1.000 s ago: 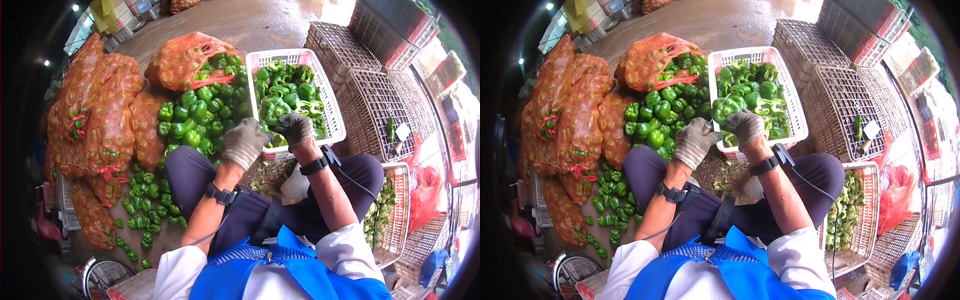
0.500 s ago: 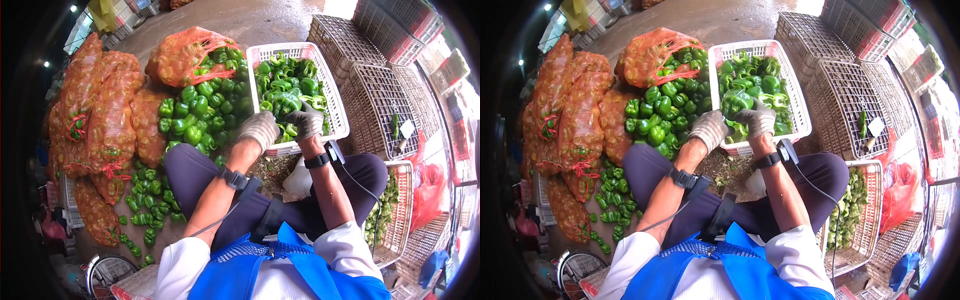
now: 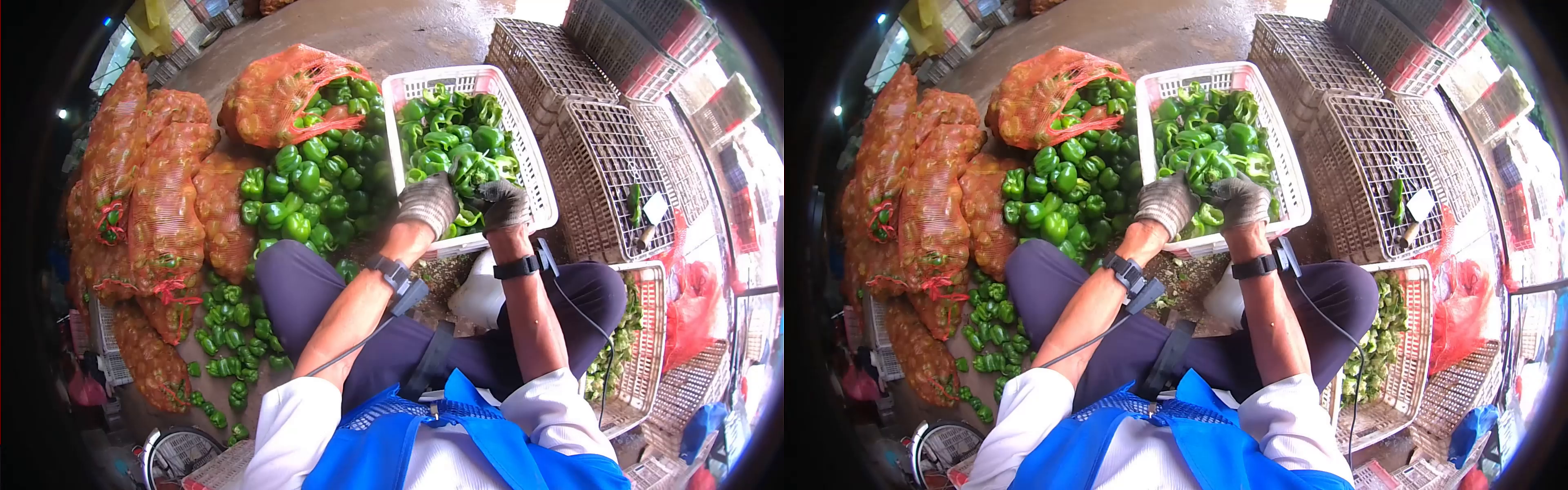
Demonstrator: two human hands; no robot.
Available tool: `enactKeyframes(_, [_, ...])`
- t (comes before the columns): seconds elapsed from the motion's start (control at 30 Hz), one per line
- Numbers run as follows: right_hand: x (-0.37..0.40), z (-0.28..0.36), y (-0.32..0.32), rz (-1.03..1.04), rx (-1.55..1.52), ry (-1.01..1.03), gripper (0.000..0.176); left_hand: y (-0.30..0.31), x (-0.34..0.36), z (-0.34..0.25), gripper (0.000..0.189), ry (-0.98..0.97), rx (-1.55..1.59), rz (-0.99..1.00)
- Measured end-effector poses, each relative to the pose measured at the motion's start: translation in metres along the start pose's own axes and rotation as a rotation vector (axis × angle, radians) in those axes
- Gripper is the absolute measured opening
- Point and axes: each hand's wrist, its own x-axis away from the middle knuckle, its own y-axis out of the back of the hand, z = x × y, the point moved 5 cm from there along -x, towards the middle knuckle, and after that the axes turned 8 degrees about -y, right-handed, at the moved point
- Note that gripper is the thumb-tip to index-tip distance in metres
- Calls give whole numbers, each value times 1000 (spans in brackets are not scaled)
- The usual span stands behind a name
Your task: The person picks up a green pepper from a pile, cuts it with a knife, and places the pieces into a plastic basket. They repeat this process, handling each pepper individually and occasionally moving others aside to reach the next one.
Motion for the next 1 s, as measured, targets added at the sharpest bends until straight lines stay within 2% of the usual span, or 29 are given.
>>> enactKeyframes(0.07, [-7, 2, 15, -49, 69, 29, 20, 5, -5, -10, 25, 22, 5, 15])
enactKeyframes(0.13, [-13, 3, 22, -99, 111, 98, 9, -1, -16, -12, 24, -39, 17, 57])
enactKeyframes(0.2, [-14, 6, 28, -173, 165, 136, 10, -10, -26, -15, 25, -102, -20, 120])
enactKeyframes(0.3, [-2, 14, 16, 16, 91, 134, 9, -17, -34, -14, 22, -117, 5, 252])
enactKeyframes(0.37, [10, 23, -2, 99, 229, 147, 37, -11, -33, -11, 22, -134, 27, 254])
enactKeyframes(0.43, [13, 29, -5, 167, 275, 181, 46, -6, -34, -4, 25, 25, 109, 245])
enactKeyframes(0.47, [13, 29, -7, 178, 175, 151, 47, -5, -31, 4, 26, 128, 358, 273])
enactKeyframes(0.5, [13, 30, -9, 190, 73, 121, 47, -1, -26, 9, 25, 155, 721, 228])
enactKeyframes(0.57, [14, 31, -12, 184, -13, 53, 64, 13, -5, 11, 23, 207, 1451, 123])
enactKeyframes(0.63, [12, 27, -19, 242, -48, 34, 75, 26, 6, 1, 25, 138, 1536, 89])
enactKeyframes(0.67, [13, 23, -25, 267, -14, -4, 89, 40, 14, -7, 26, 104, 1577, 69])
enactKeyframes(0.7, [18, 19, -30, 302, -4, 3, 91, 57, 21, -11, 24, 65, 1373, 59])
enactKeyframes(0.77, [30, 16, -45, 277, 18, 13, 96, 48, 23, -9, 24, 95, 1573, 3])
enactKeyframes(0.87, [33, 16, -53, 353, 199, 32, 100, 52, 31, 3, 17, 111, 1512, -94])
enactKeyframes(0.9, [37, 18, -57, 422, 166, -6, 100, 54, 36, 7, 15, 158, 1537, -103])
enactKeyframes(0.97, [49, 20, -72, 479, 264, 66, 94, 85, 50, -2, 15, 246, 1586, -120])
enactKeyframes(1.0, [50, 20, -72, 451, 305, 70, 90, 75, 42, 5, 18, 138, 1661, -254])
